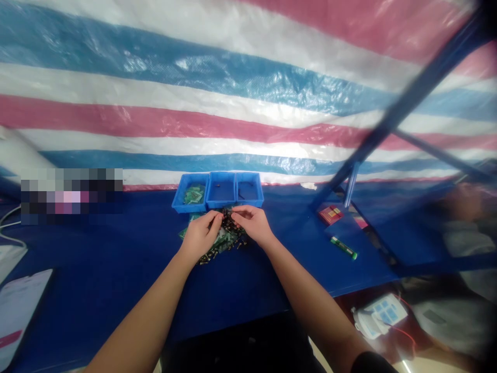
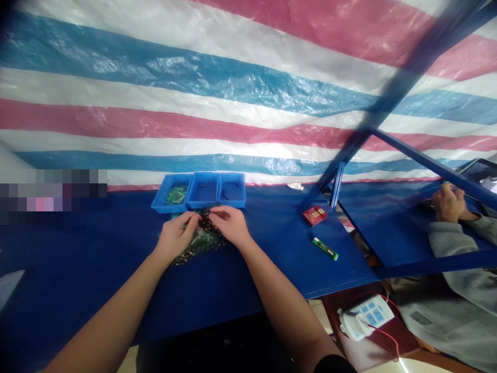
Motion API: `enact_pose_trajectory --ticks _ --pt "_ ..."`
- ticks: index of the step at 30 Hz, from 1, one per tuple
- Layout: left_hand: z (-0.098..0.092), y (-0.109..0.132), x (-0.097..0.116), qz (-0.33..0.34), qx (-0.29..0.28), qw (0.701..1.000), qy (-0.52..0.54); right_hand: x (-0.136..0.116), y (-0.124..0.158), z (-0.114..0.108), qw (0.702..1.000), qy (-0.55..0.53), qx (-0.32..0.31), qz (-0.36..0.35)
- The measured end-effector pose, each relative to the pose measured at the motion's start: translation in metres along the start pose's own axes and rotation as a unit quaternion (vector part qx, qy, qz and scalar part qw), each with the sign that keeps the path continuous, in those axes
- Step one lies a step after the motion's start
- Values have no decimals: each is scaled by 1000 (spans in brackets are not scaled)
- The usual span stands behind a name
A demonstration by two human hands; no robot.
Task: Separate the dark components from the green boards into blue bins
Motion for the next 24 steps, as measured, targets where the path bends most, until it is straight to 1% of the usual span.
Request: enact_pose_trajectory --ticks 2,5,7,9,11,12,14,16,18,20,24 --pt "0 0 0 5 4 1000 -1 -2 0 0 1000 -4 -4 -5" --pt "1 0 1 10 3 1000 -2 -11 3 7 996 -35 -59 -58" --pt "1 0 1 14 1 1000 -4 -15 5 9 993 -21 -79 -88" --pt "1 0 1 17 -1 1000 -7 -14 5 6 992 38 -60 -102" --pt "0 0 1 19 3 1000 -11 -13 4 1 983 133 -25 -124" --pt "0 0 1 19 6 1000 -13 -13 4 -1 973 183 -11 -141" --pt "-1 0 2 21 8 1000 -14 -14 3 -3 947 270 -4 -172" --pt "-1 -1 2 24 5 1000 -14 -14 2 -1 925 328 -28 -188" --pt "-1 -1 3 25 1 1000 -14 -12 1 1 913 357 -65 -185" --pt "0 -1 2 23 -2 1000 -15 -10 0 2 910 363 -89 -178" --pt "1 0 1 19 -6 1000 -16 -4 -1 1 911 365 -93 -167"
Point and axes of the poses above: each hand's wrist, its own y-axis away from the middle knuckle, its own z-axis out of the palm, x = y × z, the point moved 5 cm from there along -y, towards the middle knuckle, and after that the axes turned 9 degrees about -y, right-handed, at the moved point
